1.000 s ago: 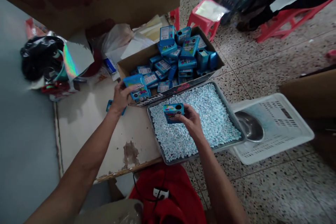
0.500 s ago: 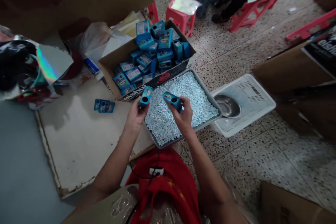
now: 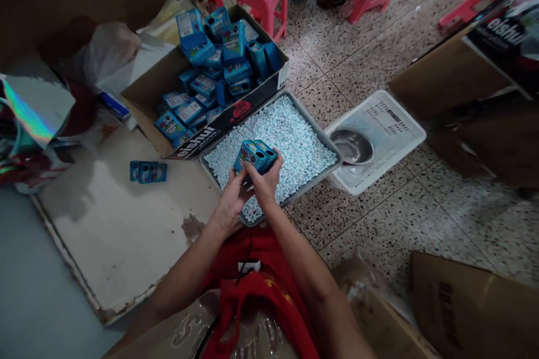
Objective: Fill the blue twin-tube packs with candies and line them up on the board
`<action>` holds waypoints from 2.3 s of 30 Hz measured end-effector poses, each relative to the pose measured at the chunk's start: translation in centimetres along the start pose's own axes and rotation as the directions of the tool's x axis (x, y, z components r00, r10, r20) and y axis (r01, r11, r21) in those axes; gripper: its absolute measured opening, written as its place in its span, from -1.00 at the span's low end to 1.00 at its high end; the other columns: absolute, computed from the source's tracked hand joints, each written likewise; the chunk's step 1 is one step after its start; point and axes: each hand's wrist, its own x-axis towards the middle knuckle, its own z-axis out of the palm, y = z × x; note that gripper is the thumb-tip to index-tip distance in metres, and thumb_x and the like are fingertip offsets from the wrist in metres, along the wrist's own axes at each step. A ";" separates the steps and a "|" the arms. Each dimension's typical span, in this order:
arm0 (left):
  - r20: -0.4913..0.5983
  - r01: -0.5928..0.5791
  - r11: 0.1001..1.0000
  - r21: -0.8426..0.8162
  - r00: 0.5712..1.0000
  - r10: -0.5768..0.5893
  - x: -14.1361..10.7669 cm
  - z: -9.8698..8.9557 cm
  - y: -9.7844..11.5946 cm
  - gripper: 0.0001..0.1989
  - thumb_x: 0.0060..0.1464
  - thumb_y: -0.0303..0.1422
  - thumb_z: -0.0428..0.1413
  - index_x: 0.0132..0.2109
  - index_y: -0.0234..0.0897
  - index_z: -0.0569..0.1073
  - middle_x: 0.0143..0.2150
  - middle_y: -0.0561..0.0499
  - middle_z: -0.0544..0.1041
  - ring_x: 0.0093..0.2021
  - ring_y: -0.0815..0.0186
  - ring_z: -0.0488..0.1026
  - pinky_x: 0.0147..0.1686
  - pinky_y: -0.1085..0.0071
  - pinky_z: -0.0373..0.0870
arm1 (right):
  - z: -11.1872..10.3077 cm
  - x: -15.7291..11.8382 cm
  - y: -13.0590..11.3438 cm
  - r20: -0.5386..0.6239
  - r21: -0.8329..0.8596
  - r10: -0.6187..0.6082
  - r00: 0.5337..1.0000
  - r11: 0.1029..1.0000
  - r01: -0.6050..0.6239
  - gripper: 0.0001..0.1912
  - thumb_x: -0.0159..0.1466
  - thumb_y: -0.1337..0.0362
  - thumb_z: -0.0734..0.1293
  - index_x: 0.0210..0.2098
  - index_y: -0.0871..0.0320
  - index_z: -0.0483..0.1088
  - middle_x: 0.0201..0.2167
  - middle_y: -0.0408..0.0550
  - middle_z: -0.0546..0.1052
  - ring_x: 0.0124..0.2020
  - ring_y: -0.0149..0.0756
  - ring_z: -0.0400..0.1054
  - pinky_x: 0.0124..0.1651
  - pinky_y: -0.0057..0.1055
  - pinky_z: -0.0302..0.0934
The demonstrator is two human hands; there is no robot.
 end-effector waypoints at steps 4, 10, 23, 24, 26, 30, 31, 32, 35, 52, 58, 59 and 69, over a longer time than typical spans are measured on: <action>-0.031 -0.129 0.883 0.451 0.987 0.160 1.2 -2.9 3.7 -0.06 -0.40 0.02 0.59 0.11 -0.09 0.38 0.14 -0.11 0.55 0.20 0.03 0.52 0.07 0.21 0.51 | -1.0 0.1 -0.1 0.181 0.044 0.003 0.983 0.999 -0.011 0.03 0.07 -0.05 0.58 0.37 -0.01 0.04 0.23 0.11 0.39 0.19 -0.02 0.42 0.40 0.02 0.28; 0.485 -0.209 0.868 0.450 0.874 -0.041 1.7 -5.8 7.2 0.08 -0.59 -0.13 0.64 0.18 -0.17 0.46 0.19 -0.19 0.57 0.25 -0.15 0.52 0.15 0.17 0.50 | -2.9 -0.6 0.6 0.588 0.082 0.016 0.808 0.993 -0.080 0.00 -0.01 -0.06 0.64 0.28 -0.05 0.15 0.20 0.05 0.43 0.22 0.04 0.43 0.34 -0.01 0.36; 0.266 -0.086 0.870 0.486 0.963 -0.053 -1.4 -7.0 2.9 -0.18 -0.44 -0.36 0.59 0.05 -0.23 0.46 -0.05 -0.02 0.65 -0.02 0.10 0.61 0.01 0.28 0.52 | -4.5 -1.3 3.3 0.744 -0.057 0.171 0.646 0.979 -0.194 -0.01 0.14 -0.26 0.55 0.38 -0.04 0.15 0.23 0.06 0.46 0.23 0.00 0.44 0.30 -0.07 0.36; 0.262 -0.089 0.876 0.475 0.964 -0.044 -1.3 -7.1 3.0 -0.18 -0.42 -0.35 0.59 0.06 -0.24 0.46 -0.05 -0.03 0.65 -0.02 0.10 0.61 0.00 0.28 0.53 | -4.6 -0.9 3.4 0.749 -0.099 0.157 0.644 0.987 -0.125 0.01 0.15 -0.31 0.52 0.40 -0.03 0.15 0.25 0.08 0.45 0.24 0.02 0.43 0.30 -0.05 0.36; 0.255 -0.103 0.895 0.435 0.967 -0.012 -1.0 -7.7 3.2 -0.15 -0.43 -0.34 0.59 0.08 -0.24 0.46 -0.02 -0.04 0.66 -0.02 0.10 0.62 0.00 0.27 0.55 | -4.7 0.8 3.2 0.791 -0.195 0.106 0.602 0.977 0.084 0.03 0.12 -0.39 0.49 0.40 0.00 0.25 0.23 0.13 0.47 0.21 0.07 0.43 0.26 0.00 0.37; 0.096 -0.208 0.888 0.411 0.978 0.184 0.1 -10.1 4.1 -0.21 -0.37 -0.28 0.59 0.04 -0.23 0.44 -0.04 -0.02 0.66 -0.09 0.14 0.63 -0.04 0.25 0.58 | -3.2 7.2 1.7 0.870 -0.273 -0.035 0.491 0.797 0.539 -0.34 0.33 -0.34 0.33 0.10 0.01 0.59 -0.04 0.13 0.62 0.02 0.03 0.48 0.17 0.03 0.36; 0.054 -0.243 0.872 0.424 0.968 0.244 0.4 -10.8 4.5 -0.22 -0.37 -0.27 0.59 0.03 -0.23 0.44 -0.04 -0.02 0.66 -0.10 0.15 0.63 -0.05 0.25 0.59 | -2.2 9.1 1.4 0.872 -0.270 -0.081 0.482 0.742 0.614 -0.42 0.42 -0.27 0.25 0.04 0.02 0.61 -0.06 0.13 0.63 0.01 0.01 0.48 0.19 0.05 0.34; 0.025 -0.273 0.855 0.442 0.956 0.293 0.6 -11.5 4.9 -0.22 -0.37 -0.26 0.59 0.03 -0.22 0.44 -0.04 -0.02 0.66 -0.10 0.15 0.63 -0.05 0.25 0.59 | -1.0 11.0 1.2 0.877 -0.256 -0.128 0.463 0.690 0.677 -0.46 0.49 -0.19 0.19 0.01 0.04 0.62 -0.04 0.14 0.64 0.03 0.01 0.48 0.23 0.09 0.31; -0.023 -0.309 0.819 0.483 0.931 0.365 0.8 -12.9 5.8 -0.20 -0.38 -0.25 0.60 0.03 -0.21 0.44 -0.01 -0.01 0.66 -0.08 0.16 0.63 -0.02 0.25 0.60 | 3.5 16.0 1.4 0.929 -0.137 -0.198 0.313 0.601 0.788 -0.50 0.52 -0.08 0.16 0.05 0.06 0.61 0.14 0.18 0.60 0.19 0.08 0.42 0.38 0.17 0.21; 0.044 -0.363 0.516 0.776 0.847 0.530 2.8 -13.9 6.4 -0.18 -0.36 -0.11 0.59 0.02 -0.20 0.39 -0.06 -0.02 0.59 0.01 0.09 0.58 0.05 0.22 0.56 | 6.5 20.6 5.4 0.989 -0.134 0.011 0.144 0.436 0.890 -0.42 0.37 -0.21 0.28 0.01 0.11 0.61 0.02 0.15 0.63 0.10 0.08 0.44 0.20 -0.07 0.24; 0.207 -0.416 0.290 0.862 0.811 0.547 4.2 -11.1 5.5 -0.22 -0.32 -0.22 0.58 0.06 -0.16 0.43 -0.01 -0.04 0.54 0.07 0.01 0.54 0.14 0.13 0.48 | 4.3 19.4 4.7 0.959 -0.213 -0.021 0.283 0.603 0.769 -0.52 0.29 -0.08 0.34 -0.04 0.14 0.63 -0.04 0.08 0.68 0.00 -0.05 0.53 0.11 -0.23 0.29; 0.218 -0.411 0.256 0.875 0.807 0.548 4.3 -10.6 5.3 -0.24 -0.32 -0.24 0.58 0.04 -0.16 0.43 -0.02 -0.04 0.53 0.07 0.01 0.53 0.13 0.12 0.47 | 4.0 19.3 4.8 0.951 -0.217 -0.029 0.309 0.648 0.730 -0.53 0.27 -0.06 0.34 -0.08 0.16 0.64 -0.07 0.07 0.69 -0.02 -0.06 0.54 0.11 -0.24 0.30; 0.179 -0.286 0.120 0.951 0.821 0.542 5.6 -7.4 3.5 -0.27 -0.38 -0.35 0.56 -0.06 -0.16 0.36 -0.04 -0.05 0.43 0.09 -0.04 0.47 0.12 0.10 0.45 | 4.2 17.6 4.9 0.686 -0.456 0.340 0.644 0.890 0.016 -0.62 0.09 -0.07 0.42 -0.40 0.14 0.56 -0.49 -0.15 0.51 -0.34 -0.24 0.39 -0.12 -0.28 0.30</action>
